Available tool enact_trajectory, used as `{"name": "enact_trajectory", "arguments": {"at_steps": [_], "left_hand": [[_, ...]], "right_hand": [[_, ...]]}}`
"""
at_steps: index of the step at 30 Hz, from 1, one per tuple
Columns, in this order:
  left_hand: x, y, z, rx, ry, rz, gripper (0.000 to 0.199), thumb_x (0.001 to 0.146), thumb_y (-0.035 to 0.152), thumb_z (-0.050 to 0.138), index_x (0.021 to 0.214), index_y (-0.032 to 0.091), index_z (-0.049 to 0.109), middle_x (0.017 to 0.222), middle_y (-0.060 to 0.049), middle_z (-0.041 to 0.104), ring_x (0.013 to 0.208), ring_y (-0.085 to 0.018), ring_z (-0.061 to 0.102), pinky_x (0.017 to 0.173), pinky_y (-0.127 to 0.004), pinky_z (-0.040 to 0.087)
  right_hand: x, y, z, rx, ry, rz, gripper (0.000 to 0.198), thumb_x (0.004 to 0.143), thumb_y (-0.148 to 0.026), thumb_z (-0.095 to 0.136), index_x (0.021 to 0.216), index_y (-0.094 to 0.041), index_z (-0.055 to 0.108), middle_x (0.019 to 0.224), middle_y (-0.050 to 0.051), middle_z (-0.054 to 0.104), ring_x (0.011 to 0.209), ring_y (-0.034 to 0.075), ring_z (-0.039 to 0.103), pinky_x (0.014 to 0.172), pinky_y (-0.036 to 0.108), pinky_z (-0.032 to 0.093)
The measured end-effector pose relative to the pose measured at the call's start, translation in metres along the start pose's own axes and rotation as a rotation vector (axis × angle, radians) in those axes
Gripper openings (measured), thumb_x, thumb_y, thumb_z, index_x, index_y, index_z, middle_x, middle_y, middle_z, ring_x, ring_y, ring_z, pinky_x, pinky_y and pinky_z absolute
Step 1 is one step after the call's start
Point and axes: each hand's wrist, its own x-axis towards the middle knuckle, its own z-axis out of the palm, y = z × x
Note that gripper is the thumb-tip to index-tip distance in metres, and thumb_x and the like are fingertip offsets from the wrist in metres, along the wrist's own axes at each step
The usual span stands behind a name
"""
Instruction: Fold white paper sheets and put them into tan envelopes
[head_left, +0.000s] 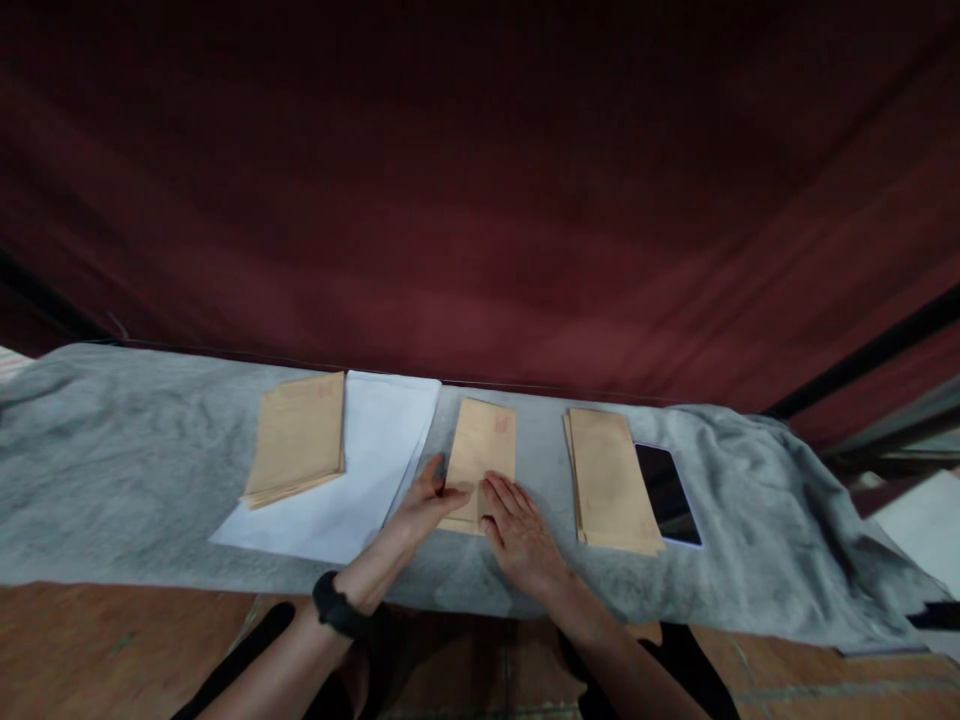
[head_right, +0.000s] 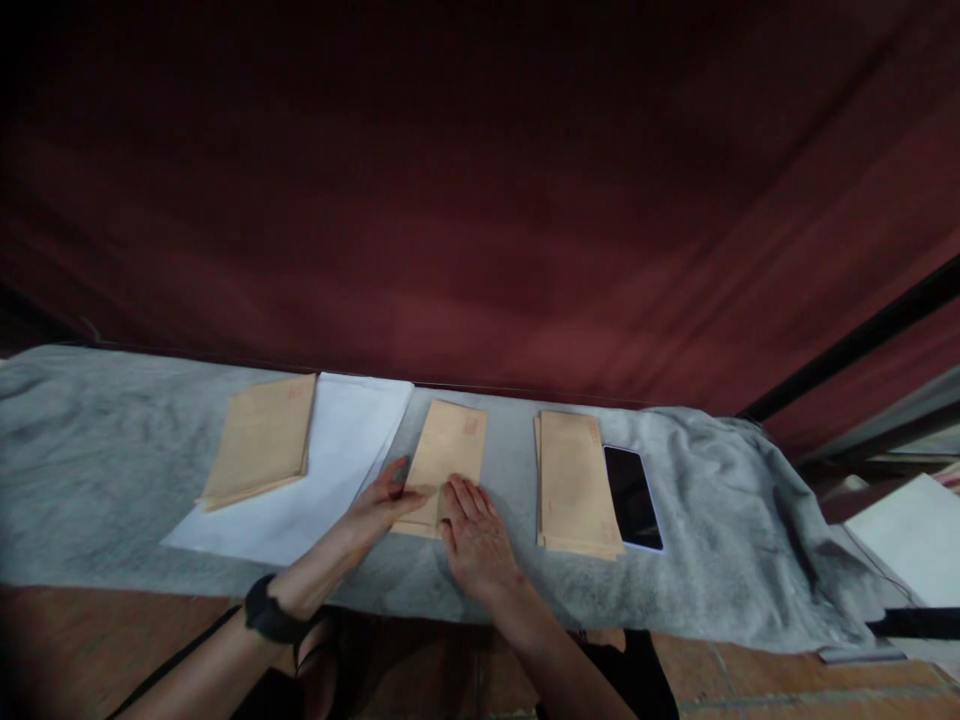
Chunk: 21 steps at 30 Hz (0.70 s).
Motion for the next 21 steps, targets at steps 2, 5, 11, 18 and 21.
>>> {"name": "enact_trajectory", "arguments": {"at_steps": [2, 5, 11, 18, 21], "left_hand": [[-0.005, 0.008, -0.001, -0.083, -0.104, -0.060, 0.059, 0.077, 0.028, 0.066, 0.133, 0.013, 0.052, 0.097, -0.007, 0.075, 0.089, -0.022, 0.071, 0.080, -0.037, 0.058], [-0.007, 0.021, 0.002, -0.193, -0.087, -0.063, 0.054, 0.074, 0.025, 0.064, 0.126, 0.013, 0.057, 0.110, -0.009, 0.074, 0.102, -0.025, 0.070, 0.088, -0.039, 0.056], [-0.009, 0.046, 0.014, -0.370, -0.006, -0.027, 0.057, 0.073, 0.033, 0.074, 0.125, 0.015, 0.059, 0.107, -0.009, 0.073, 0.096, -0.025, 0.069, 0.082, -0.036, 0.056], [-0.020, 0.054, 0.031, -0.702, -0.090, -0.290, 0.058, 0.083, 0.044, 0.074, 0.132, 0.021, 0.055, 0.119, -0.011, 0.069, 0.107, -0.025, 0.067, 0.083, -0.034, 0.056], [-0.020, 0.053, 0.041, -0.850, -0.222, -0.364, 0.054, 0.079, 0.034, 0.079, 0.127, 0.019, 0.059, 0.106, -0.009, 0.073, 0.089, -0.022, 0.071, 0.077, -0.034, 0.057]], "right_hand": [[0.000, -0.003, -0.003, 0.000, 0.010, -0.002, 0.051, 0.101, -0.028, 0.037, 0.150, -0.014, 0.040, 0.157, 0.008, 0.040, 0.144, 0.020, 0.037, 0.120, 0.039, 0.030], [-0.001, -0.010, -0.009, -0.013, 0.054, -0.034, 0.061, 0.100, -0.041, 0.043, 0.154, -0.014, 0.033, 0.158, 0.010, 0.036, 0.145, 0.023, 0.036, 0.121, 0.043, 0.030], [0.007, -0.017, -0.022, -0.017, 0.165, 0.013, 0.056, 0.100, -0.032, 0.041, 0.153, -0.013, 0.035, 0.156, 0.013, 0.040, 0.140, 0.028, 0.042, 0.114, 0.048, 0.037], [0.019, -0.013, -0.036, 0.847, 0.574, 0.339, 0.051, 0.103, -0.048, 0.033, 0.131, -0.016, 0.060, 0.129, 0.013, 0.065, 0.126, 0.026, 0.056, 0.108, 0.047, 0.043], [0.018, -0.024, -0.031, 1.282, 0.579, 0.436, 0.058, 0.098, -0.060, 0.038, 0.123, -0.014, 0.065, 0.117, 0.013, 0.071, 0.112, 0.027, 0.065, 0.099, 0.043, 0.051]]}}
